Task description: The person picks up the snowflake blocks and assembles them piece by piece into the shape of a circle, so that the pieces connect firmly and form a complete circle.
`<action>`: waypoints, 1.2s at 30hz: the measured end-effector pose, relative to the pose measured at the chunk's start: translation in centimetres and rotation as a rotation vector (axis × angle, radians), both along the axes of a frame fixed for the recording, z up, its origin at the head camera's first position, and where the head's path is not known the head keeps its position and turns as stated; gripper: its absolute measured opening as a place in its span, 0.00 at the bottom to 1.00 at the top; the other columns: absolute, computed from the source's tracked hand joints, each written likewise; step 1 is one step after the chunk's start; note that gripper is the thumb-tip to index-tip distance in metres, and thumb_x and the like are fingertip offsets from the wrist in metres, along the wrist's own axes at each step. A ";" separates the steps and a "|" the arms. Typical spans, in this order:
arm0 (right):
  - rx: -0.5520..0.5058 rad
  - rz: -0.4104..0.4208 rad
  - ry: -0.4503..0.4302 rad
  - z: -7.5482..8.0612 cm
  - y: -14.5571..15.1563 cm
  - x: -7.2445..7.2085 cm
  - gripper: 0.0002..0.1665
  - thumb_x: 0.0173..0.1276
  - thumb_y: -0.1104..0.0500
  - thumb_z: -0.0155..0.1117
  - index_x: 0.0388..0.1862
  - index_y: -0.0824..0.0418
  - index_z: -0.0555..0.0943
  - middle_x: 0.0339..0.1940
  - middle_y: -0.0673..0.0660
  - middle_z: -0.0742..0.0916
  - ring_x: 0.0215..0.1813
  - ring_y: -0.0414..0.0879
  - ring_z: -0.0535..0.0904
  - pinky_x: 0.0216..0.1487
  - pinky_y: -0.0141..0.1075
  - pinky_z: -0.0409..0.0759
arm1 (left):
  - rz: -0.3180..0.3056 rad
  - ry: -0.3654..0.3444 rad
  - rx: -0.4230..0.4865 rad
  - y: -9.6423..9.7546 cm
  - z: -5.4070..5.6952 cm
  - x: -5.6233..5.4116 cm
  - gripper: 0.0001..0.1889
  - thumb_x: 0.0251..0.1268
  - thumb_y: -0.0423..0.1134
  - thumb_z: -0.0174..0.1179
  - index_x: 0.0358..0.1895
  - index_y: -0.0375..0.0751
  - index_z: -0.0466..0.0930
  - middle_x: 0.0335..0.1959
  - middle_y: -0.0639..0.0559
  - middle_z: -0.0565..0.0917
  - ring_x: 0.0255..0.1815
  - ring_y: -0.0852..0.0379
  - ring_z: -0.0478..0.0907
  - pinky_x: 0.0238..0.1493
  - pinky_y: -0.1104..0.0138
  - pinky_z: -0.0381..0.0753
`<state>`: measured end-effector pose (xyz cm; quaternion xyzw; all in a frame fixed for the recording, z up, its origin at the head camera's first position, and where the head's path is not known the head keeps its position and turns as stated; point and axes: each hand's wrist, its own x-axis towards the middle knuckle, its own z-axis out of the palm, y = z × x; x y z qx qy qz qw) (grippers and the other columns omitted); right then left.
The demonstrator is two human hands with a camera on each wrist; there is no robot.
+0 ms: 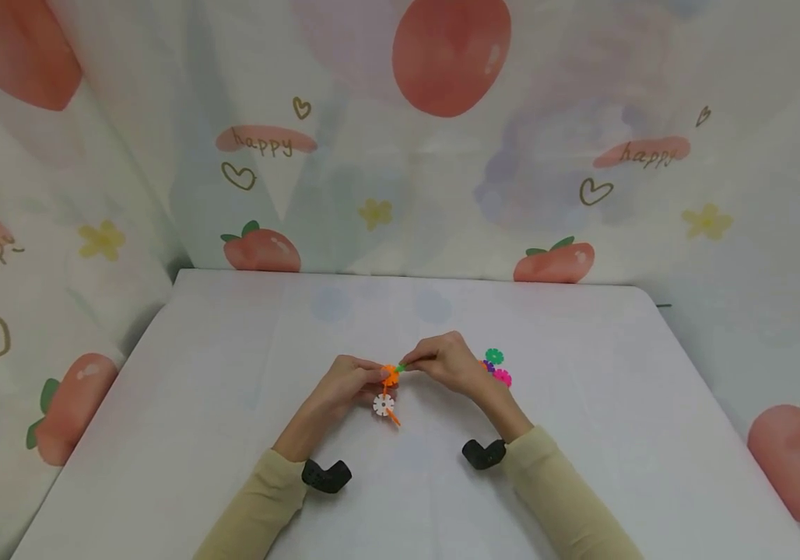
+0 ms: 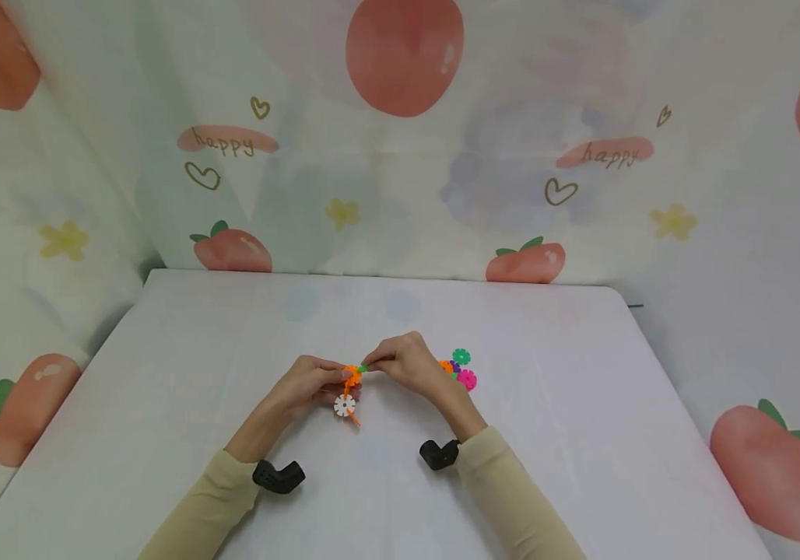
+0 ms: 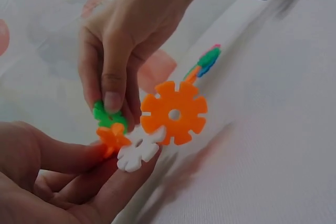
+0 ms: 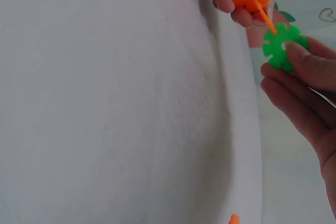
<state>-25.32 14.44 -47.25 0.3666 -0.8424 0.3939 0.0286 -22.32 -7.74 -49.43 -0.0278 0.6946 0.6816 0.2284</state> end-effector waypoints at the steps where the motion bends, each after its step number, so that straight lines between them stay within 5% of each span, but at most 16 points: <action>1: -0.001 0.000 -0.011 0.0 0.0 0.0 0.06 0.62 0.70 0.75 0.36 0.62 0.93 0.33 0.55 0.93 0.36 0.45 0.90 0.35 0.29 0.84 | 0.002 -0.005 -0.006 0.0 0.1 0.0 0.14 0.72 0.31 0.60 0.52 0.22 0.84 0.38 0.35 0.91 0.35 0.54 0.90 0.37 0.67 0.89; 8: -0.025 -0.020 -0.167 -0.2 0.3 -0.9 0.07 0.64 0.70 0.73 0.36 0.61 0.93 0.34 0.55 0.93 0.36 0.42 0.90 0.39 0.30 0.86 | -0.014 -0.019 0.013 0.2 0.4 -0.5 0.14 0.74 0.31 0.59 0.53 0.23 0.84 0.39 0.35 0.90 0.37 0.52 0.91 0.40 0.66 0.89; 13: -0.001 -0.068 -0.249 -0.1 0.7 -1.2 0.10 0.68 0.65 0.72 0.47 0.60 0.91 0.44 0.53 0.93 0.45 0.43 0.89 0.49 0.34 0.87 | -0.059 -0.021 0.063 0.4 0.3 -0.6 0.12 0.74 0.30 0.56 0.52 0.23 0.81 0.42 0.40 0.88 0.40 0.54 0.88 0.44 0.66 0.88; 19: 0.059 -0.166 -0.203 -0.4 2.7 -0.9 0.17 0.71 0.62 0.70 0.57 0.61 0.87 0.50 0.55 0.91 0.47 0.48 0.88 0.54 0.44 0.87 | -0.044 -0.048 0.099 0.7 -0.1 -0.3 0.17 0.73 0.28 0.54 0.61 0.23 0.72 0.51 0.35 0.84 0.45 0.51 0.86 0.48 0.63 0.88; 25: 0.190 -0.266 -0.163 -0.2 5.4 -0.7 0.14 0.70 0.62 0.70 0.54 0.62 0.88 0.45 0.55 0.91 0.42 0.46 0.83 0.44 0.35 0.83 | -0.028 -0.054 0.120 0.2 0.0 -0.3 0.25 0.74 0.26 0.51 0.72 0.30 0.67 0.60 0.32 0.80 0.50 0.48 0.86 0.52 0.61 0.87; 36: 0.417 -0.317 -0.234 -0.4 7.6 -0.3 0.17 0.65 0.58 0.76 0.46 0.67 0.84 0.44 0.60 0.83 0.43 0.51 0.77 0.48 0.43 0.82 | -0.069 -0.029 0.124 -0.5 -0.4 -0.3 0.20 0.74 0.26 0.53 0.66 0.24 0.75 0.57 0.31 0.84 0.52 0.45 0.88 0.56 0.58 0.86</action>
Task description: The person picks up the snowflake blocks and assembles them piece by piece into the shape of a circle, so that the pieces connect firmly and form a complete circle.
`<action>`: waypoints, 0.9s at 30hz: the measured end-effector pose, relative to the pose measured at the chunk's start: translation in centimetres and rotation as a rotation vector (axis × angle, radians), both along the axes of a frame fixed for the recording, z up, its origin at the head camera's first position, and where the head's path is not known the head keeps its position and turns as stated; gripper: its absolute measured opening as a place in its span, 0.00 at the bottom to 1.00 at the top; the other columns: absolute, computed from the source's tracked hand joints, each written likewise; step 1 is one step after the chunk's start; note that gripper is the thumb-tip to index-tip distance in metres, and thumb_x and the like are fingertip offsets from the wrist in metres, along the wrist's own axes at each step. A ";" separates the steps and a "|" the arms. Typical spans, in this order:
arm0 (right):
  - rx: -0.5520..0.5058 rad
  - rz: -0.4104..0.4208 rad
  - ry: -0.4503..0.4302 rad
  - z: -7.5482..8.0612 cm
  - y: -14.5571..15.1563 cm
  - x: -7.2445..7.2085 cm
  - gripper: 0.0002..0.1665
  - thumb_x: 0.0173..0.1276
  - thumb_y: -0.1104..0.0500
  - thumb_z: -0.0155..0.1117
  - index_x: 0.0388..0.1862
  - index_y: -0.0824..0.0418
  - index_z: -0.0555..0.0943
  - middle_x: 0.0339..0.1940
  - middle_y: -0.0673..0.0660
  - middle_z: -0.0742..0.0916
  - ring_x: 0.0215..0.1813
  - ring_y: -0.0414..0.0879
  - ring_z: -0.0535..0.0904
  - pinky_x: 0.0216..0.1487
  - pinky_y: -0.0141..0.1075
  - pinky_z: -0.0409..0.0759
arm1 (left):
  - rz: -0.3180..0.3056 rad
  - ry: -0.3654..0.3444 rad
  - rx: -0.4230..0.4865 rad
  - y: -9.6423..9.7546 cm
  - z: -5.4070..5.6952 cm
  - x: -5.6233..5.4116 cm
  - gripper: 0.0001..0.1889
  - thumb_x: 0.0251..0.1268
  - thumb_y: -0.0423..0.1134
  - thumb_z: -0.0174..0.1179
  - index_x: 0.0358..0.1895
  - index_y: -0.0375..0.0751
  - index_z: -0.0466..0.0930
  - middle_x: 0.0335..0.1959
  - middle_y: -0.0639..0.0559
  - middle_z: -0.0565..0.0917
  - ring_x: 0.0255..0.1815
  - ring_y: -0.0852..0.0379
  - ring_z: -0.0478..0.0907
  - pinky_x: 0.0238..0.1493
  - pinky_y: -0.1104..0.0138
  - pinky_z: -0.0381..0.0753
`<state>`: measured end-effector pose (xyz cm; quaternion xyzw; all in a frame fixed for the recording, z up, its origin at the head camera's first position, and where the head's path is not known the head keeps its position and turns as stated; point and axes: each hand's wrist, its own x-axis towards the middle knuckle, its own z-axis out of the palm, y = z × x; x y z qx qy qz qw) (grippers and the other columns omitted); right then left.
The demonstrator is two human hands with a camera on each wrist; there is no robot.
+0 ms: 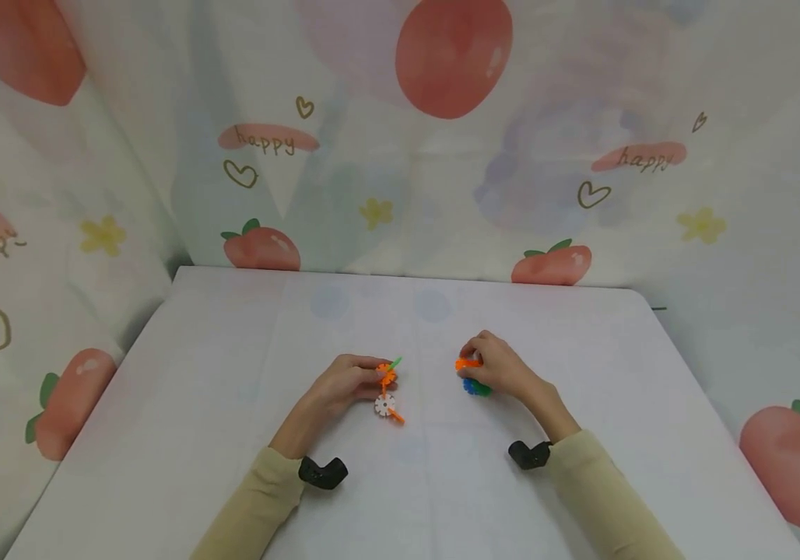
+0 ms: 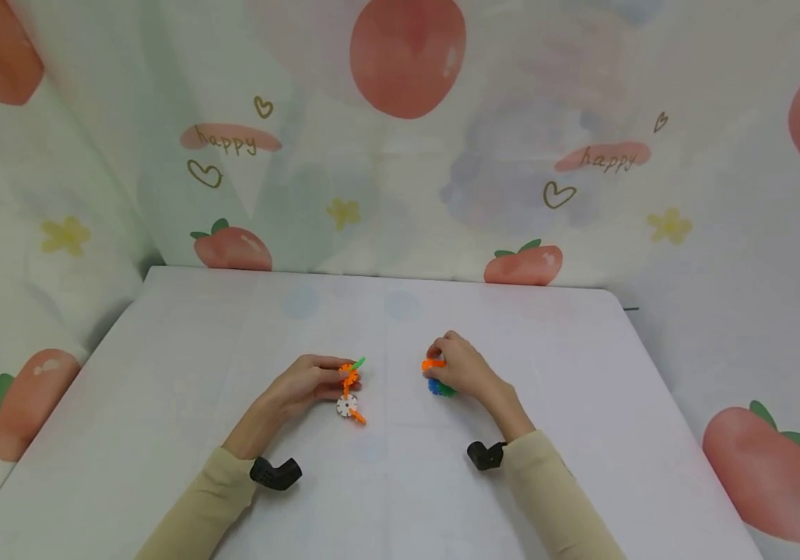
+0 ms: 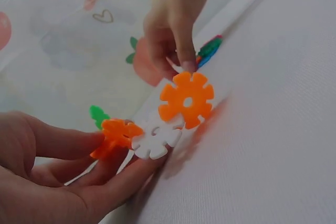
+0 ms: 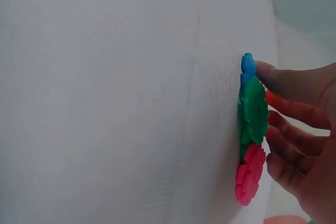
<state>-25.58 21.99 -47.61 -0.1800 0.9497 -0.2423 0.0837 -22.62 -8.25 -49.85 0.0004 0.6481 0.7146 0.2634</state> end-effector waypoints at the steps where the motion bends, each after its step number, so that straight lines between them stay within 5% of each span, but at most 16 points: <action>1: 0.006 -0.004 -0.005 -0.1 0.0 0.0 0.15 0.65 0.59 0.76 0.44 0.67 0.84 0.43 0.60 0.83 0.43 0.50 0.77 0.48 0.43 0.82 | -0.003 0.006 0.001 -0.1 0.0 0.0 0.21 0.74 0.26 0.53 0.67 0.24 0.74 0.57 0.30 0.84 0.52 0.46 0.88 0.56 0.59 0.86; 9: -0.001 -0.035 -0.007 -0.2 -0.3 0.0 0.16 0.64 0.57 0.77 0.43 0.65 0.82 0.37 0.56 0.85 0.40 0.47 0.78 0.46 0.42 0.82 | -0.056 -0.014 0.032 -0.8 0.3 0.1 0.26 0.74 0.27 0.52 0.73 0.26 0.66 0.62 0.30 0.79 0.53 0.47 0.87 0.58 0.61 0.85; 17: -0.015 -0.043 -0.022 -0.1 -0.6 0.3 0.17 0.63 0.53 0.78 0.35 0.64 0.81 0.32 0.55 0.83 0.35 0.46 0.76 0.37 0.34 0.76 | -0.055 -0.023 0.047 -1.0 0.3 -0.1 0.21 0.81 0.36 0.53 0.65 0.20 0.72 0.46 0.40 0.84 0.48 0.50 0.87 0.52 0.63 0.86; 27: -0.194 -0.083 0.032 -0.3 -1.7 0.5 0.15 0.67 0.50 0.75 0.30 0.57 0.80 0.23 0.51 0.79 0.26 0.44 0.74 0.28 0.32 0.72 | -0.053 -0.025 0.068 -0.9 0.1 -0.1 0.23 0.79 0.34 0.55 0.69 0.22 0.67 0.54 0.37 0.81 0.46 0.51 0.87 0.57 0.60 0.86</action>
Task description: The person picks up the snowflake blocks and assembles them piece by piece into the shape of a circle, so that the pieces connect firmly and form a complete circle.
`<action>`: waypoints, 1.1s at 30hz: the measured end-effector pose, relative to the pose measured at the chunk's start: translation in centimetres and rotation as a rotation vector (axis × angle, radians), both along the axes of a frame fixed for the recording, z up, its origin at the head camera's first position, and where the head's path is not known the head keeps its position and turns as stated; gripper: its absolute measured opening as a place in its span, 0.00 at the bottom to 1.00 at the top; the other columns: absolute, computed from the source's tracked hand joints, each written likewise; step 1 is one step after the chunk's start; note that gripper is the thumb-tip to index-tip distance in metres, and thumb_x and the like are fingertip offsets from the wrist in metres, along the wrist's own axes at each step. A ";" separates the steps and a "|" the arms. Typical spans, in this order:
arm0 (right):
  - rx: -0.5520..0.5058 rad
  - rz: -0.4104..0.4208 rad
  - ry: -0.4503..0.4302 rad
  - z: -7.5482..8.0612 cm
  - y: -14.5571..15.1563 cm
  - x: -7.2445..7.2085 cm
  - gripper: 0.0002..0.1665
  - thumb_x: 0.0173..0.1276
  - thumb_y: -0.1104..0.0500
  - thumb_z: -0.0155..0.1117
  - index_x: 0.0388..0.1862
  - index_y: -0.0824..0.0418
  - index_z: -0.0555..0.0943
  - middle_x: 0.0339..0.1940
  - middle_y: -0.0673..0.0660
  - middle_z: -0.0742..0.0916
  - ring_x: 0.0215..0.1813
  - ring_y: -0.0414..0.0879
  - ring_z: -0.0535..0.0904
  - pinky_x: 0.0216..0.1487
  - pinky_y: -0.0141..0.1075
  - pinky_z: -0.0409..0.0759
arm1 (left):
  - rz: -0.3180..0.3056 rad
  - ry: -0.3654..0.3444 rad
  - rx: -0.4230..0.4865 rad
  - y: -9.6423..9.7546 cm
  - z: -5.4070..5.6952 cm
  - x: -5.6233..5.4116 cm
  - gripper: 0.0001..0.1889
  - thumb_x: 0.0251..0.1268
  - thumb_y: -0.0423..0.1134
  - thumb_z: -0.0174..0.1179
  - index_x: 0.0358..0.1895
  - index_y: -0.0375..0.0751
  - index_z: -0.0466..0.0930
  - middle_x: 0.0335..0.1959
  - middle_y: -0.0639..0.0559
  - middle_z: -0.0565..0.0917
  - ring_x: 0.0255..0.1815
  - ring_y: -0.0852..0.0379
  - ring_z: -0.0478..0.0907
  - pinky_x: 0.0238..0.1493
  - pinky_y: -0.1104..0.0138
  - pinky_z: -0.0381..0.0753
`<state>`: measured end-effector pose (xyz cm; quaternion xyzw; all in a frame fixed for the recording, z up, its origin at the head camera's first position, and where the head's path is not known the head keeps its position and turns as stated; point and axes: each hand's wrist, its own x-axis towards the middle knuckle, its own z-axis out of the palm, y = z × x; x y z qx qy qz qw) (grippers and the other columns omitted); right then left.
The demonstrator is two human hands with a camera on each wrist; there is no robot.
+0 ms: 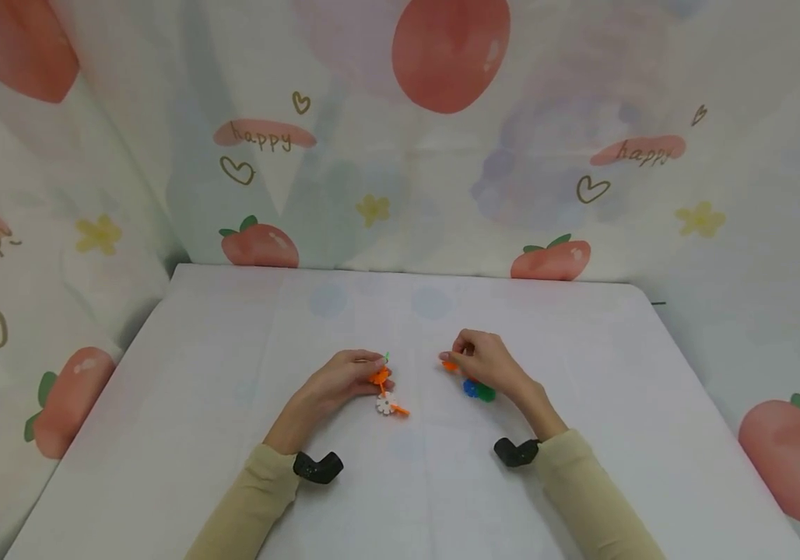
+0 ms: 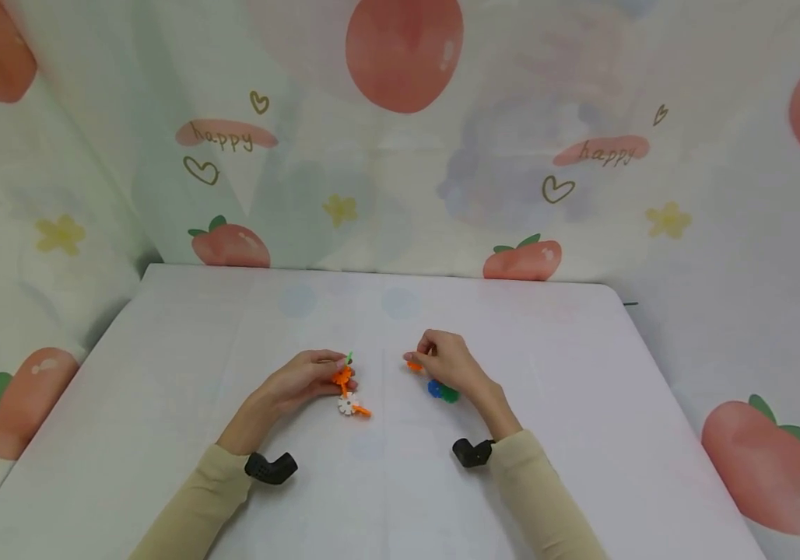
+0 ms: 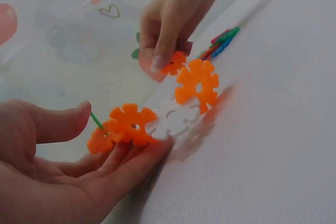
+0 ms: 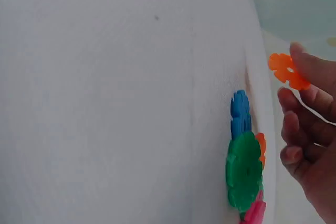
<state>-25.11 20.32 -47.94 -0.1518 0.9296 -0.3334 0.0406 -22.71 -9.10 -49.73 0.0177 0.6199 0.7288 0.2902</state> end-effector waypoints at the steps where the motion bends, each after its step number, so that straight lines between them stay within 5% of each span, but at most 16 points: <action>1: -0.035 -0.005 0.007 -0.1 -0.2 0.0 0.15 0.67 0.50 0.75 0.30 0.57 0.80 0.23 0.50 0.80 0.25 0.43 0.75 0.28 0.32 0.74 | 0.000 0.006 -0.001 0.0 0.0 -0.1 0.23 0.79 0.34 0.55 0.69 0.22 0.67 0.55 0.35 0.81 0.46 0.51 0.87 0.57 0.60 0.86; 7: -0.254 0.001 -0.043 -1.1 -1.7 0.1 0.08 0.68 0.59 0.74 0.38 0.61 0.84 0.29 0.55 0.90 0.27 0.45 0.85 0.33 0.31 0.83 | -0.017 0.031 -0.025 0.2 0.0 -0.1 0.24 0.78 0.32 0.54 0.71 0.22 0.67 0.60 0.31 0.80 0.44 0.54 0.87 0.53 0.63 0.86; 14: -0.345 0.107 -0.090 -0.8 -3.4 0.2 0.11 0.75 0.62 0.66 0.52 0.65 0.85 0.34 0.62 0.91 0.32 0.52 0.88 0.40 0.37 0.87 | -0.047 0.063 -0.049 0.4 -0.3 -0.1 0.22 0.79 0.32 0.53 0.69 0.22 0.69 0.58 0.31 0.83 0.44 0.55 0.87 0.52 0.63 0.86; 24: -0.331 0.189 -0.061 -0.5 -5.7 -0.1 0.11 0.77 0.61 0.62 0.54 0.62 0.85 0.34 0.59 0.89 0.31 0.48 0.83 0.36 0.33 0.84 | -0.012 0.086 -0.112 0.5 -0.4 -0.2 0.22 0.78 0.32 0.55 0.66 0.20 0.72 0.55 0.31 0.85 0.43 0.58 0.86 0.50 0.65 0.87; 33: -0.271 0.174 -0.061 -0.3 -6.0 -0.3 0.13 0.77 0.61 0.62 0.55 0.59 0.87 0.43 0.54 0.90 0.33 0.42 0.80 0.37 0.29 0.82 | -0.028 0.098 -0.089 0.4 -0.6 -0.2 0.21 0.77 0.32 0.57 0.65 0.20 0.74 0.52 0.30 0.86 0.38 0.58 0.87 0.49 0.64 0.88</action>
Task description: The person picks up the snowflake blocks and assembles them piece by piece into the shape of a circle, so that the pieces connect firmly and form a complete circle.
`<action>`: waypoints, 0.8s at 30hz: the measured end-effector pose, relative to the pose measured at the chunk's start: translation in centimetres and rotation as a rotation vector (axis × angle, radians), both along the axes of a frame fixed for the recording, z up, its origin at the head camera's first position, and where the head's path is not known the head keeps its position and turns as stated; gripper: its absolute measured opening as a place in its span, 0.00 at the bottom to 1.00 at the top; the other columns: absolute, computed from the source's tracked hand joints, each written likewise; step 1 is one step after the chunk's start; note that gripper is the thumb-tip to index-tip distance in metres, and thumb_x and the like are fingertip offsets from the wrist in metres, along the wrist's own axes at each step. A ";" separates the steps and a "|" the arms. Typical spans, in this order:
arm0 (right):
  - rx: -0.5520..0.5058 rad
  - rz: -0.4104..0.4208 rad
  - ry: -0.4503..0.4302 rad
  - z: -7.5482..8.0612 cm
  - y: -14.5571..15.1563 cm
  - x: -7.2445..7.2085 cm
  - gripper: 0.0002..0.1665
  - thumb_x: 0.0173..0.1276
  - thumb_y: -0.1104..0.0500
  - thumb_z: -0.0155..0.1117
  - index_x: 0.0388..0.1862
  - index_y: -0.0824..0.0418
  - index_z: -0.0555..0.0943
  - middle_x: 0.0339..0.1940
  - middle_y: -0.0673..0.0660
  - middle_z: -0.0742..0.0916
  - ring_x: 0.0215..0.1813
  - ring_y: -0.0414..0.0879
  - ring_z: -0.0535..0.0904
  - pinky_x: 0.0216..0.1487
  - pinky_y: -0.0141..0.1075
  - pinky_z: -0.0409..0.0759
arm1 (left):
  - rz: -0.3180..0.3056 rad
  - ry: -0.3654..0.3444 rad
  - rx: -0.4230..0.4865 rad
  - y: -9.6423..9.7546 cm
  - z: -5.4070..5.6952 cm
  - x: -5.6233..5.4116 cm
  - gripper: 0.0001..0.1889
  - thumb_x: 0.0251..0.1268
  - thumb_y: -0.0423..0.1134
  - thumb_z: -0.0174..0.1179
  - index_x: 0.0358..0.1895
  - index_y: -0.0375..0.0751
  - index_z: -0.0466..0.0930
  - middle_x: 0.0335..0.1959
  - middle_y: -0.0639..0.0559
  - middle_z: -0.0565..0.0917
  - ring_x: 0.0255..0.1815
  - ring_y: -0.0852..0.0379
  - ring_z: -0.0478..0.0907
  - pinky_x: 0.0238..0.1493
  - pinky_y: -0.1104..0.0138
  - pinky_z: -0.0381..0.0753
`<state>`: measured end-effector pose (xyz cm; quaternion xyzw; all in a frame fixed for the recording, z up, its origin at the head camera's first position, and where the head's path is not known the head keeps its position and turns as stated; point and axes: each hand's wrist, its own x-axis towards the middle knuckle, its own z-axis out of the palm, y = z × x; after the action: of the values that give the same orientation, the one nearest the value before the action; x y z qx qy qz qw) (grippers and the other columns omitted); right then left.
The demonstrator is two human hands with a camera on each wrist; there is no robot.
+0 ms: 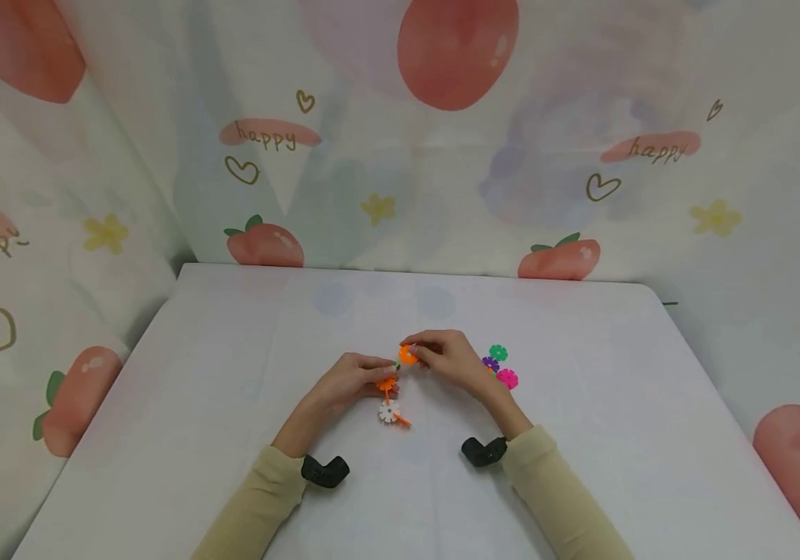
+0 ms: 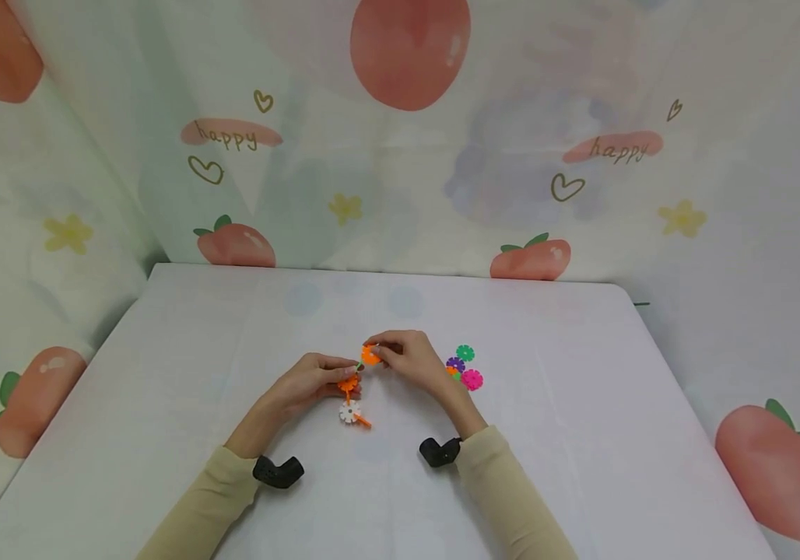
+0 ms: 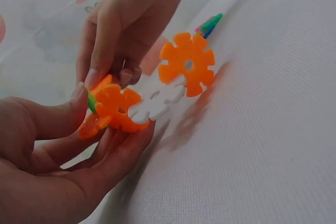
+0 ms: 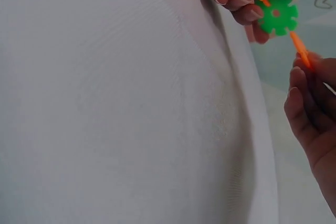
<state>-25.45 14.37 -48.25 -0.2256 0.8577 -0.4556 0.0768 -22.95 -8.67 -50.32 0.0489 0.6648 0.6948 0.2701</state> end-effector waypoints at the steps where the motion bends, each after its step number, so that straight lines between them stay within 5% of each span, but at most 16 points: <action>1: 0.002 0.002 -0.001 0.0 0.0 0.0 0.13 0.77 0.61 0.62 0.55 0.59 0.88 0.45 0.55 0.90 0.34 0.42 0.81 0.37 0.29 0.82 | -0.006 0.004 0.005 0.0 0.0 0.0 0.21 0.77 0.32 0.57 0.66 0.20 0.73 0.51 0.29 0.86 0.37 0.58 0.87 0.49 0.63 0.88; 16: -0.044 0.018 0.015 -0.4 0.1 0.2 0.13 0.77 0.60 0.63 0.55 0.61 0.88 0.47 0.59 0.90 0.34 0.44 0.80 0.38 0.27 0.80 | -0.001 0.012 -0.010 0.2 0.2 0.4 0.21 0.77 0.33 0.57 0.64 0.19 0.74 0.49 0.30 0.87 0.36 0.58 0.87 0.47 0.63 0.89; 24: -0.018 0.018 0.002 0.1 0.0 0.2 0.13 0.77 0.61 0.62 0.55 0.62 0.88 0.45 0.58 0.90 0.33 0.43 0.79 0.36 0.27 0.80 | -0.031 0.058 -0.030 0.1 0.3 0.3 0.22 0.78 0.32 0.55 0.68 0.21 0.72 0.56 0.29 0.85 0.39 0.58 0.88 0.49 0.65 0.88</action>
<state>-25.29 14.38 -48.12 -0.2346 0.8516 -0.4622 0.0783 -22.66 -8.60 -50.01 0.0752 0.6818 0.6788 0.2622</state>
